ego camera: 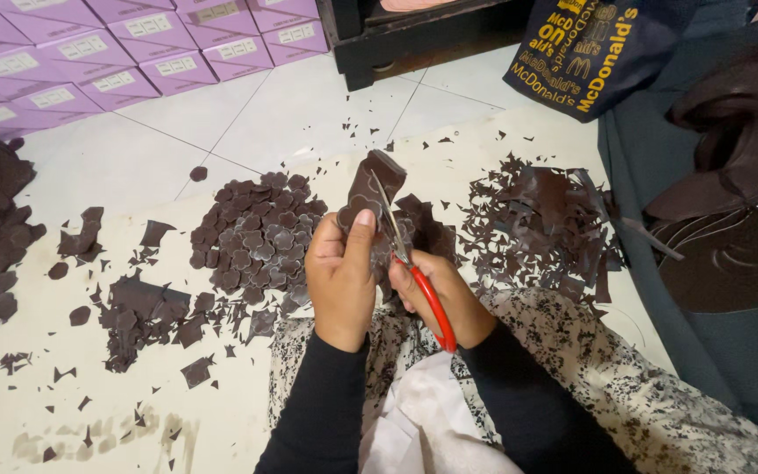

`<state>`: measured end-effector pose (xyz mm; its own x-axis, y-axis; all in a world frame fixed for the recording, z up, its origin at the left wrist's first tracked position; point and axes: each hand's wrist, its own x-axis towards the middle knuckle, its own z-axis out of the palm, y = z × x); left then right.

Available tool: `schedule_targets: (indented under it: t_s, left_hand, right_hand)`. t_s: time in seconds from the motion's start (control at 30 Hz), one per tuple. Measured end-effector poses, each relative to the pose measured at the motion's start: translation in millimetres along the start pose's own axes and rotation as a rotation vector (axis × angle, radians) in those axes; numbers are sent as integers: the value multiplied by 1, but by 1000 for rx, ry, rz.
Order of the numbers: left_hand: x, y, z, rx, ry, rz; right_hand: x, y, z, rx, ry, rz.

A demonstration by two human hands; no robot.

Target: The person uses red-handled scissors to cut flower-shaped pieces from a dark brown sheet of material. The cut pieces are placed in a pile on the floor while the person continues cutting along the pre-drawn outlines.

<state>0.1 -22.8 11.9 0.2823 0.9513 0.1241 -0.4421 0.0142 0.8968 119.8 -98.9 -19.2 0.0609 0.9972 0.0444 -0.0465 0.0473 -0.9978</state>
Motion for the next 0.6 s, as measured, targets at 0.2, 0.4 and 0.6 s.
schedule_targets:
  t_s: [0.2,0.4,0.6]
  left_hand:
    - [-2,0,3,35,4,29]
    - [-2,5,3,39,10,36]
    - [1,9,-5,135,1,65]
  right_hand:
    - [-2,-5,2,29,27,-20]
    - [-3,-3,1,109,37,80]
    - [-4,-11,-9,-84,-34,-40]
